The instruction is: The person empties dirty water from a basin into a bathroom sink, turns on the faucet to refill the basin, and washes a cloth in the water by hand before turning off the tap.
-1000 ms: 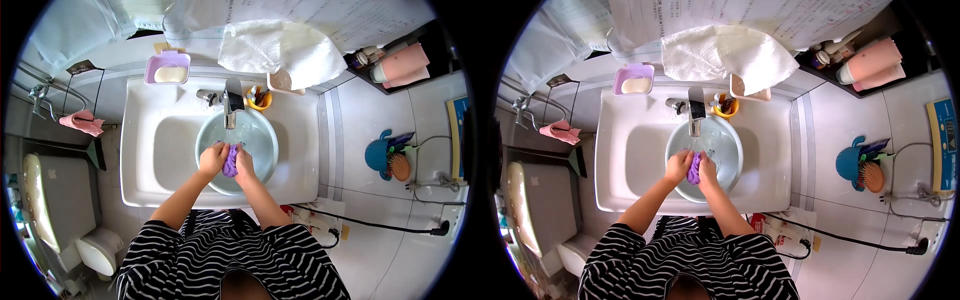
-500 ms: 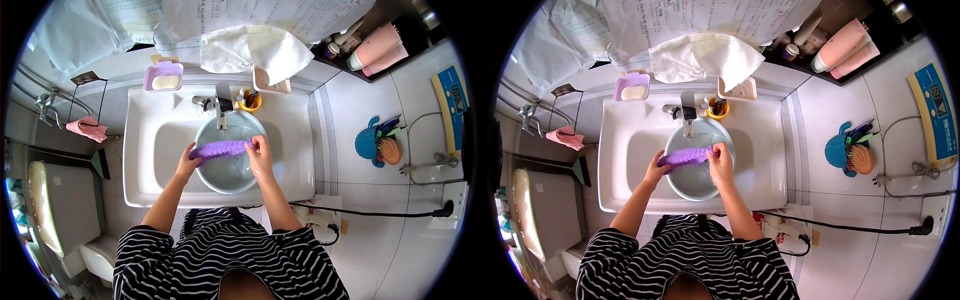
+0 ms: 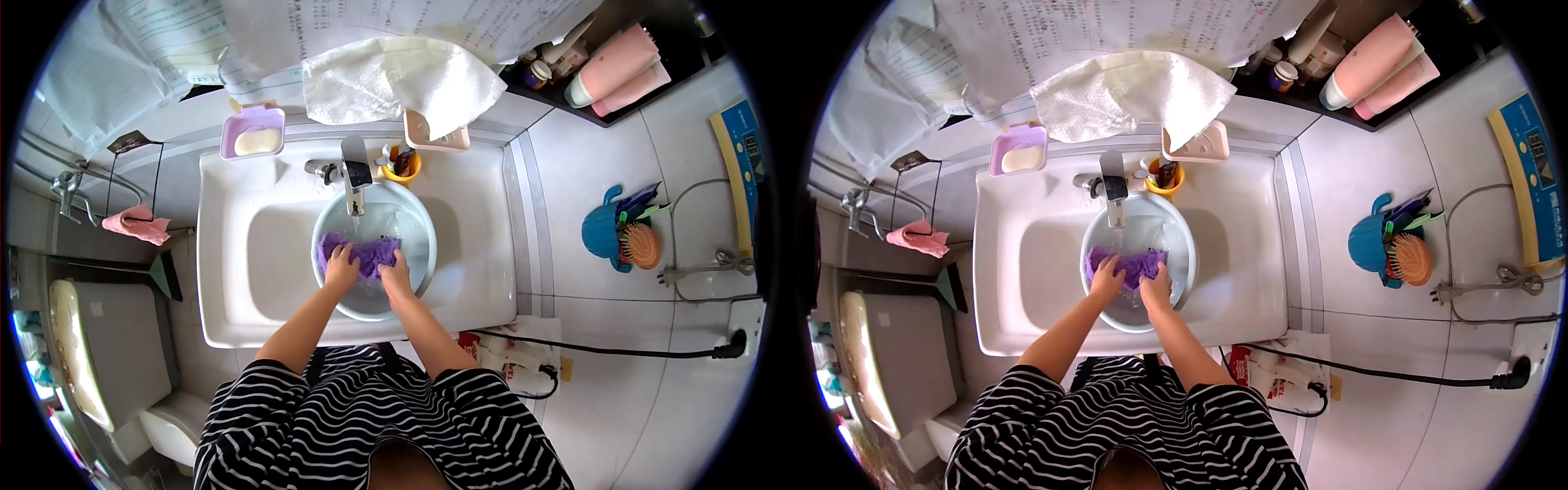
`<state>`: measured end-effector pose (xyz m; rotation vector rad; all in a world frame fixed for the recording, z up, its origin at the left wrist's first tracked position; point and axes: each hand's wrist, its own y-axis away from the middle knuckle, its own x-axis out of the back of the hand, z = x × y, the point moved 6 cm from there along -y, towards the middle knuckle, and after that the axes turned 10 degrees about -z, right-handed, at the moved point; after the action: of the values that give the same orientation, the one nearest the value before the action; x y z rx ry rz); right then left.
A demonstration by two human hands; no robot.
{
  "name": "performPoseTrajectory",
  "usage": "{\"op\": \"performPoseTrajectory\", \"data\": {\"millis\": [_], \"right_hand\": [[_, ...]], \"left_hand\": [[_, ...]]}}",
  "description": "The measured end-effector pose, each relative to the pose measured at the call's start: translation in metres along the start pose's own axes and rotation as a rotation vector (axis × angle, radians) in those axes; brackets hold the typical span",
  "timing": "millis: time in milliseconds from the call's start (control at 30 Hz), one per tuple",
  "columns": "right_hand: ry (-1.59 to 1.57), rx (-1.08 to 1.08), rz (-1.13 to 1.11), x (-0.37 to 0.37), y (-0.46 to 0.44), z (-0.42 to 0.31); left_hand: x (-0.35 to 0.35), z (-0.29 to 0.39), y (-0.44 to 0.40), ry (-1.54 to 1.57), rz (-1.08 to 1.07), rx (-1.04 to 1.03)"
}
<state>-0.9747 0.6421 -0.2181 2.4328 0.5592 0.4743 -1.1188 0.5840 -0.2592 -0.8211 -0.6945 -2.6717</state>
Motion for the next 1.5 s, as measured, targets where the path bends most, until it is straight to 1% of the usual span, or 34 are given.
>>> {"op": "performPoseTrajectory", "data": {"millis": [67,100,167,200,233,333,367,400,467,500,600,633,667,700,800,833,867,900,933,1000,1100,1133,1167,1200,1233,1267,1300,1333,1400,1433,1467,1500], "right_hand": [[-0.043,-0.050,0.017,-0.005,-0.008,0.017],[-0.075,-0.066,0.040,-0.007,-0.013,0.025],[-0.109,-0.107,0.091,-0.008,-0.025,0.041],[-0.128,-0.127,0.075,-0.008,-0.026,0.039],[-0.151,-0.146,0.058,-0.007,-0.027,0.037],[-0.248,-0.199,0.034,-0.011,-0.031,0.042],[-0.307,-0.216,0.042,-0.018,-0.035,0.047],[-0.365,-0.229,0.047,-0.021,-0.039,0.052],[-0.718,-0.327,-0.104,-0.033,-0.033,0.040],[-0.890,-0.376,-0.186,-0.039,-0.027,0.029],[-0.942,-0.649,-0.249,-0.037,-0.013,0.015],[-1.196,-0.585,-0.431,-0.048,-0.015,0.009],[-1.198,-0.463,-0.520,-0.053,-0.021,0.007],[-1.194,-0.337,-0.607,-0.059,-0.031,0.008],[-1.192,-0.119,-0.934,-0.071,-0.041,0.003],[-1.284,-0.109,-1.103,-0.079,-0.040,-0.001],[-1.371,-0.097,-1.275,-0.084,-0.037,-0.004],[-1.287,-0.027,-1.314,-0.085,-0.025,-0.018],[-1.298,-0.125,-1.114,-0.081,-0.018,-0.018],[-1.286,-0.301,-0.715,-0.063,0.019,-0.044],[-1.124,-0.212,-0.537,-0.056,0.014,-0.046],[-1.070,-0.179,-0.477,-0.050,0.019,-0.060],[-0.929,-0.099,-0.415,-0.038,0.026,-0.073],[-0.806,0.012,-0.425,-0.031,0.034,-0.093],[-0.648,0.086,-0.351,-0.023,0.034,-0.105],[-0.489,0.159,-0.277,-0.016,0.034,-0.117],[-0.445,0.276,-0.252,-0.010,0.040,-0.135],[-0.411,0.348,-0.278,-0.007,0.056,-0.160],[-0.387,0.438,-0.362,-0.003,0.063,-0.191],[-0.319,0.470,-0.377,-0.004,0.052,-0.195],[-0.251,0.501,-0.393,-0.005,0.043,-0.198],[-0.200,0.483,-0.405,-0.006,0.042,-0.203]], "left_hand": [[-0.017,-0.003,-0.009,-0.084,-0.058,0.150],[-0.028,0.003,-0.009,-0.200,-0.148,0.087],[-0.023,0.025,-0.005,-0.369,-0.254,-0.108],[-0.018,0.037,-0.001,-0.453,-0.305,-0.208],[-0.007,0.045,-0.001,-0.570,-0.188,-0.268],[0.002,0.034,-0.007,-0.394,-0.105,0.143],[-0.005,0.033,-0.009,-0.437,-0.041,0.170],[-0.017,0.017,-0.019,-0.081,-0.121,0.230],[-0.039,-0.008,-0.035,0.639,-0.274,0.343],[-0.038,0.005,-0.030,1.084,-0.417,0.254],[0.006,0.057,-0.006,0.886,-0.502,0.101],[0.013,0.071,0.002,0.790,-0.531,-0.047],[0.019,0.082,0.011,0.473,-0.536,-0.148],[0.033,0.101,0.026,0.364,-0.494,-0.227],[0.066,0.150,0.060,0.087,-0.303,-0.482],[0.072,0.159,0.067,-0.001,-0.229,-0.570],[0.073,0.159,0.066,-0.036,-0.173,-0.577],[0.075,0.159,0.064,-0.071,-0.117,-0.583],[0.076,0.159,0.063,-0.107,-0.063,-0.587],[0.086,0.160,0.054,-0.082,0.004,-0.525],[0.096,0.149,0.047,-0.025,0.115,-0.400],[0.102,0.152,0.048,0.038,0.179,-0.414],[0.108,0.154,0.051,0.101,0.239,-0.427],[0.116,0.157,0.056,0.163,0.298,-0.437],[0.122,0.162,0.056,0.248,0.152,-0.326],[0.130,0.169,0.058,0.285,0.174,-0.372],[0.136,0.176,0.057,0.322,0.196,-0.420],[0.142,0.182,0.055,0.359,0.217,-0.468],[0.148,0.184,0.043,0.385,0.149,-0.409],[0.150,0.185,0.035,0.426,0.131,-0.410],[0.150,0.180,0.027,0.418,0.034,-0.294],[0.150,0.178,0.020,0.398,0.080,-0.328]]}}
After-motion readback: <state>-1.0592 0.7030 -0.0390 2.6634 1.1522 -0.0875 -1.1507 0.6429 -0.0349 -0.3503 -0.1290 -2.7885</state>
